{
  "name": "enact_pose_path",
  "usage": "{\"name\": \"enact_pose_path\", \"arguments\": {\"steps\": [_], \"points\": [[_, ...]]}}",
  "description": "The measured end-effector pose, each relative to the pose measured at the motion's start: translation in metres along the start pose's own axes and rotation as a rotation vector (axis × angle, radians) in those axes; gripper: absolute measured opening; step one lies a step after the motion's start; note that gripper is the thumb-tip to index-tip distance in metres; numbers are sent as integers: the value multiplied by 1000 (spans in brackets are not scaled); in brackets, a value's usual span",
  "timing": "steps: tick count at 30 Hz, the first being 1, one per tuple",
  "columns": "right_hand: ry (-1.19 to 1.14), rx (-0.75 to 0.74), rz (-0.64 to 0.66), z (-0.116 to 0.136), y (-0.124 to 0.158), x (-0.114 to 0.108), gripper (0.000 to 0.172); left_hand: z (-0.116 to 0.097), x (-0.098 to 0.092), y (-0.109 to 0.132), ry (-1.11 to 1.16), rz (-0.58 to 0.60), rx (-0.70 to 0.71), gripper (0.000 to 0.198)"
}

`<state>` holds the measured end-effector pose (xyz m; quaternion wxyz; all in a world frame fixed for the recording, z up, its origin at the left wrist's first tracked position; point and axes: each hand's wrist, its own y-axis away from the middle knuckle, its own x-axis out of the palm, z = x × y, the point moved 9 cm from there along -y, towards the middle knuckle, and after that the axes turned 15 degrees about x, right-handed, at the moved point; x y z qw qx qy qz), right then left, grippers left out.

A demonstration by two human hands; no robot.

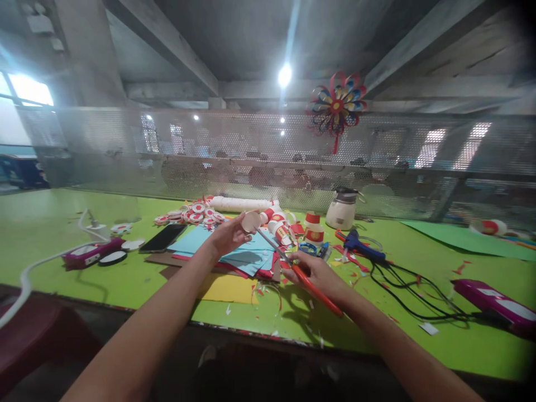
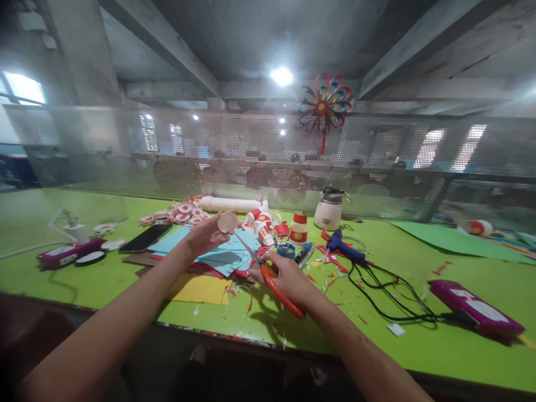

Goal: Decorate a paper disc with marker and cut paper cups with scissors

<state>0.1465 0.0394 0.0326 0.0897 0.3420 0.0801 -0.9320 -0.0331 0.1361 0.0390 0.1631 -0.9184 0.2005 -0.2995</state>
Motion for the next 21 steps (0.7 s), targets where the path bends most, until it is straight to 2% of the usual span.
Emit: {"name": "enact_pose_path", "arguments": {"steps": [8, 21], "points": [[25, 3, -43, -10, -4, 0, 38, 5, -3, -1, -14, 23, -7, 37], [-34, 0, 40, -3, -3, 3, 36, 14, -8, -2, -54, -25, -14, 36]]}}
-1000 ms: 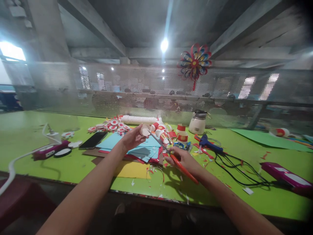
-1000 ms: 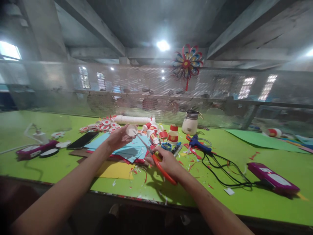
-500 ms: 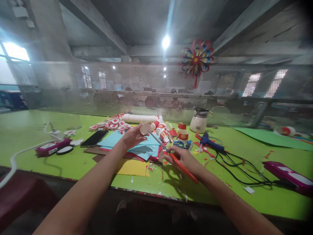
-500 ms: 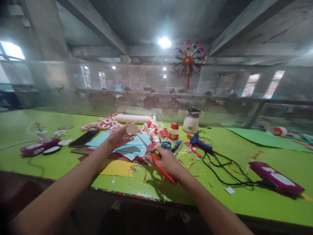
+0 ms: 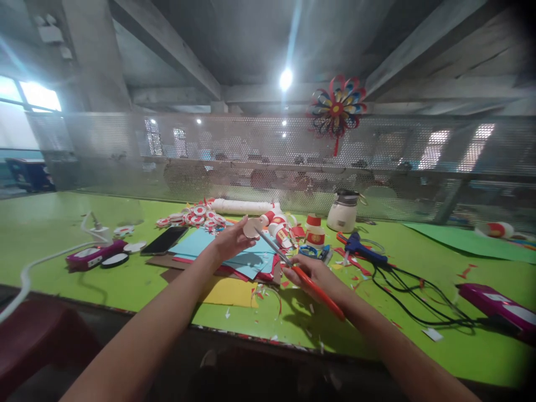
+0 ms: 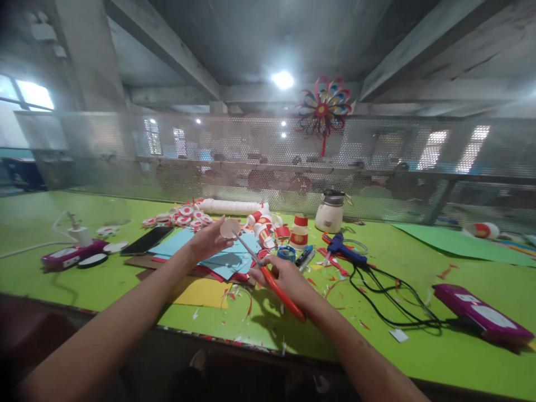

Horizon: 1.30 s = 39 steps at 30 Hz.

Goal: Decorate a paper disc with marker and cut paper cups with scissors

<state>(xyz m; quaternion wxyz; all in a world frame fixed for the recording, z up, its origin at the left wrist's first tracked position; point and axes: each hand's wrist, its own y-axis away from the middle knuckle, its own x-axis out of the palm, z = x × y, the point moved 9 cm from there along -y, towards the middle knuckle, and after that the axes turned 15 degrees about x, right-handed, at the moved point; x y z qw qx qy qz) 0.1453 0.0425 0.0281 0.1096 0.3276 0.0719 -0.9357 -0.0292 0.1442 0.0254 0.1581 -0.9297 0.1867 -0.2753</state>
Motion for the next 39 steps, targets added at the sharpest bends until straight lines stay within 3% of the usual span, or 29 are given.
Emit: {"name": "enact_pose_path", "arguments": {"steps": [15, 29, 39], "points": [[-60, 0, 9, 9, 7, -3, 39, -2, 12, 5, -33, 124, 27, 41], [-55, 18, -4, 4, 4, -2, 43, -7, 16, 6, -95, 140, 65, 30], [-40, 5, -20, 5, 4, -2, 44, -6, 13, 4, -118, 133, 71, 42]]}}
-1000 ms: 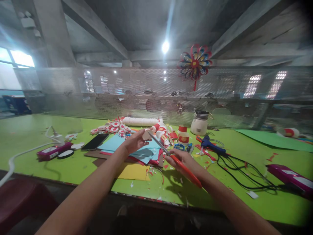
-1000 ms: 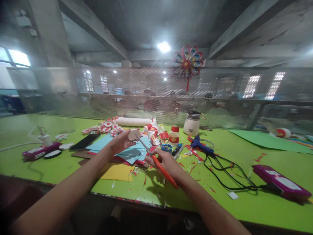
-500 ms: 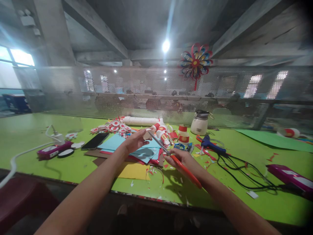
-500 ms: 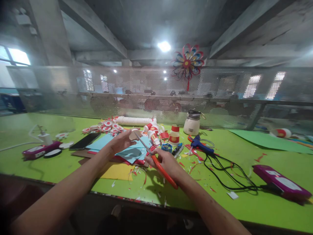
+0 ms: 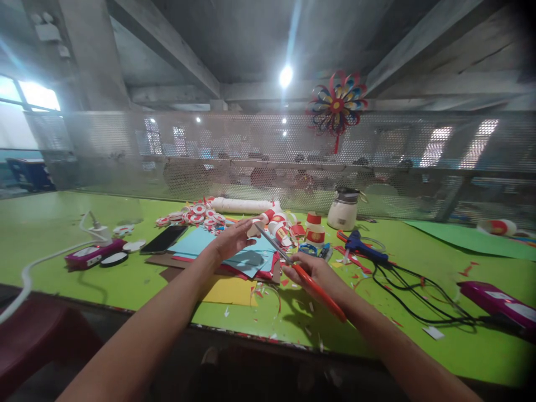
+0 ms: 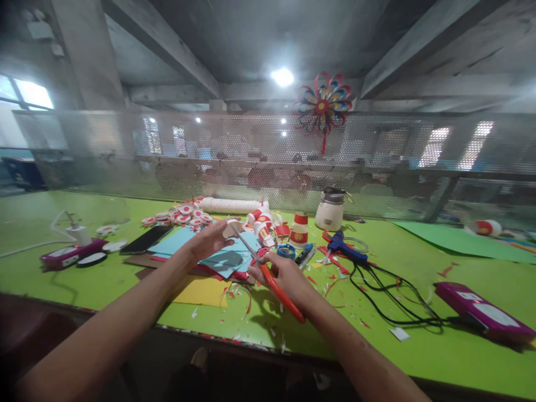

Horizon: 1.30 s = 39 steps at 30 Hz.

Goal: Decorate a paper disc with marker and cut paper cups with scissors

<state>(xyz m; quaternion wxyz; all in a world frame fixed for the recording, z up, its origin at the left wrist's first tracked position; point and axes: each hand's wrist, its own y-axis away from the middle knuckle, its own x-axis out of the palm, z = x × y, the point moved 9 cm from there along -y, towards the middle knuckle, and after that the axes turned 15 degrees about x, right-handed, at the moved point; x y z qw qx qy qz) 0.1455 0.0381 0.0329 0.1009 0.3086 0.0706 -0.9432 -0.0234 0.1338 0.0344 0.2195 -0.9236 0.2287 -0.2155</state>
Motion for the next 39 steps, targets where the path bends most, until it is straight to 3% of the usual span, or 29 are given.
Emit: {"name": "enact_pose_path", "arguments": {"steps": [21, 39], "points": [[25, -5, 9, 0, 1, 0, 41, 6, -2, -1, -25, 10, -22, 38], [60, -116, -59, 9, 3, -3, 31, 10, -6, -1, -37, -4, -47, 36]]}}
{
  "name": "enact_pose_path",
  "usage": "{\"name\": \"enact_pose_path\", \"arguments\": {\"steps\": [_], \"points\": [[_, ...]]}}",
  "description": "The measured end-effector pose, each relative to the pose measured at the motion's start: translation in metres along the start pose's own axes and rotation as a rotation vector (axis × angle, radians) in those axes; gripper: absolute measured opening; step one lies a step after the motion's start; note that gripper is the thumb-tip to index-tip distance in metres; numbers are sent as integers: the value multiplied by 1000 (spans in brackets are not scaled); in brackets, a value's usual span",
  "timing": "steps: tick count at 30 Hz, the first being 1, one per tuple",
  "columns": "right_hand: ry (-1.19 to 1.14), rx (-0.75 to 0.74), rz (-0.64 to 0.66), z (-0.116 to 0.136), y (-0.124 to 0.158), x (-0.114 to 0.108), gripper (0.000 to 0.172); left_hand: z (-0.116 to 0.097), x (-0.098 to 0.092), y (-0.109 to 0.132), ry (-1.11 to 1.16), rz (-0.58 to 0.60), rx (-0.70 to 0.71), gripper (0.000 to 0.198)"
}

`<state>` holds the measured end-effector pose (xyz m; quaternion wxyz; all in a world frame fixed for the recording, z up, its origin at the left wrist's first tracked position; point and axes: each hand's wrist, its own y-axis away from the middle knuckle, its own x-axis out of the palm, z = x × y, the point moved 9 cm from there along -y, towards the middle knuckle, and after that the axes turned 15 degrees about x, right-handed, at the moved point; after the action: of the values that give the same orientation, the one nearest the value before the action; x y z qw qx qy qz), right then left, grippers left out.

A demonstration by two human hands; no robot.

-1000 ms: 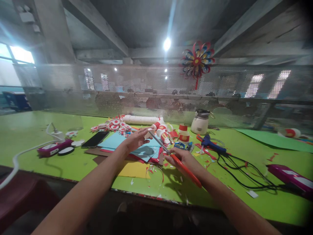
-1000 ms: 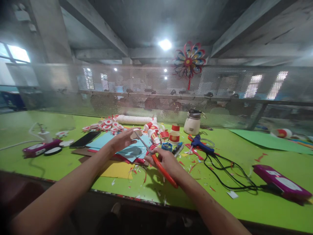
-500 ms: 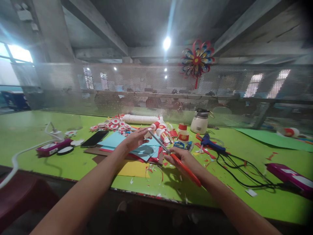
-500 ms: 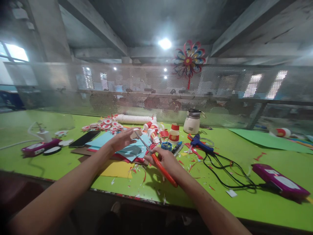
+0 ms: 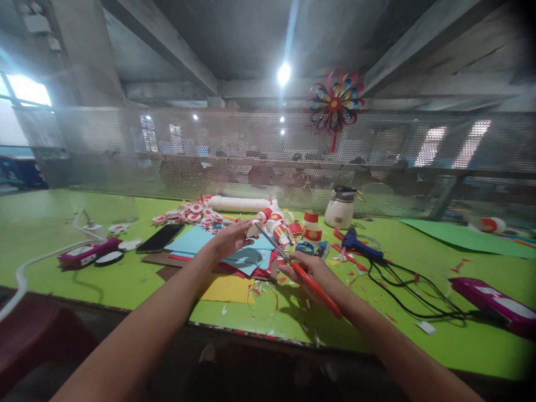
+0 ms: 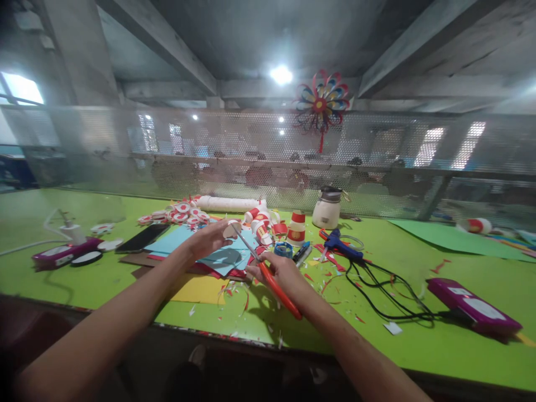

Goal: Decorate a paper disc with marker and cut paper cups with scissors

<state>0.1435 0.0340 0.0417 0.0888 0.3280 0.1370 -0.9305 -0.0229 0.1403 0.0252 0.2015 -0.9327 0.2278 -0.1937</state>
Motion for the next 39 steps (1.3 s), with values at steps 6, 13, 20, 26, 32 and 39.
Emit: {"name": "enact_pose_path", "arguments": {"steps": [6, 13, 20, 26, 32, 39], "points": [[23, -11, -7, 0, 0, 1, 33, 0, -4, 0, -10, -6, 0, 35], [77, -5, -8, 3, 1, 1, 33, 0, -6, 1, -36, -4, -10, 39], [113, 10, 3, 3, 4, 3, 43, -1, -8, 2, -93, 28, -30, 40], [119, 19, 9, 0, 2, 3, 50, -3, -8, 3, -123, 46, -40, 44], [106, 41, 8, 1, 2, 1, 52, -7, -7, 2, -145, 65, -34, 45], [66, 39, 67, 0, 0, 3, 43, -9, -10, 1, -163, 59, -6, 41]]}}
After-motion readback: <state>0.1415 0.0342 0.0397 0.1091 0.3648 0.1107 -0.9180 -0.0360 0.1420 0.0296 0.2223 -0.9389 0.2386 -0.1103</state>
